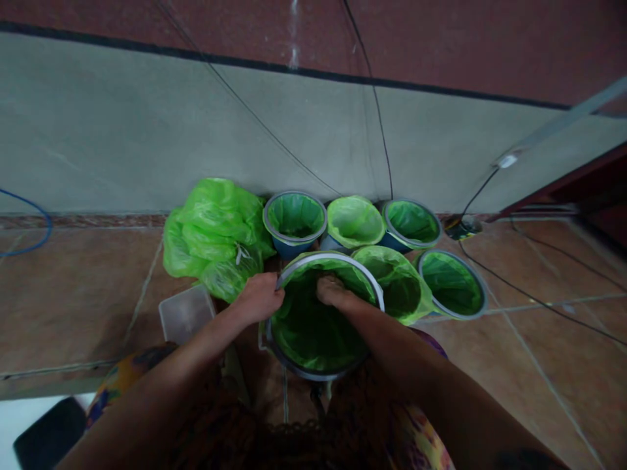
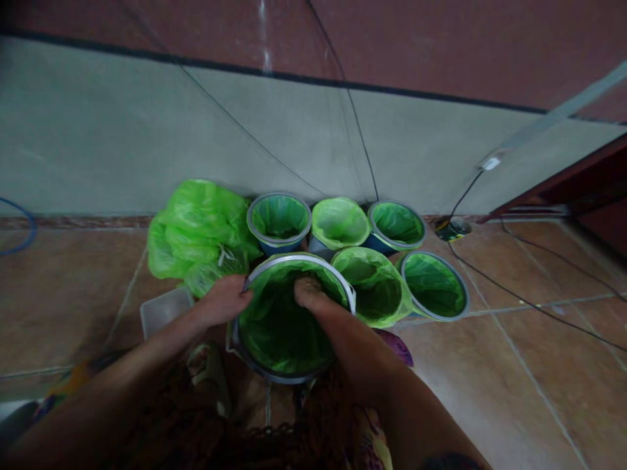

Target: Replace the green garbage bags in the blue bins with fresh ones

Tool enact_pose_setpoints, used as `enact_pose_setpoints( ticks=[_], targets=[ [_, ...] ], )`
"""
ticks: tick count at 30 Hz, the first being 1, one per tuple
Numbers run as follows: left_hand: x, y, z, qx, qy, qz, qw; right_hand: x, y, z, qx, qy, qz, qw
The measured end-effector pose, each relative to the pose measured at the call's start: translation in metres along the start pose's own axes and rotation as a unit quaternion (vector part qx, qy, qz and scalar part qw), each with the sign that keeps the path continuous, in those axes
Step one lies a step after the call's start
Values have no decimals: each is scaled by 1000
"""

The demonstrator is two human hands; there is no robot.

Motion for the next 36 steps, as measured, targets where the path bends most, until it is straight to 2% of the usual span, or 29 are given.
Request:
enact_pose_setpoints(
  ticks=[2,5,8,12,15,17,22,29,33,36],
  targets=[
    [0,1,0,6,-3,4,1000,10,0,8,15,-41,0,999],
    [-2,3,1,17,-7,6,1000,20,-2,14,-28,-92,-1,995],
    [-3,2,1,25,-11,5,1000,16,-4,9,-49,-60,-8,997],
    [-1,-1,-1,29,-26,19,999,2,1,0,4,-16,-13,1000],
    [3,1,-5,28,-42,29,998,0,5,2,76,-51,-10,996],
    [6,6,-11,30,-60,31,997,4,5,6,98,-85,-4,991],
    [22,32,-34,32,-132,46,990,7,-3,12,69,-121,6,990],
    [47,90,-53,23,-247,197,948,-2,-5,19,57,-129,40,989],
    [48,115,-57,46,-280,231,931,-2,0,25,61,-145,61,986],
    [44,127,-59,71,-290,257,919,0,3,28,74,-137,50,986]
  ],
)
Point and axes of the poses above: each hand's wrist, its own z-axis away from the middle knuckle, its own y-axis out of the palm, x = y × z, the point moved 1 cm from there along -z, towards the middle knuckle, and after that the axes turned 1 degree about -x, right-handed, at the moved point
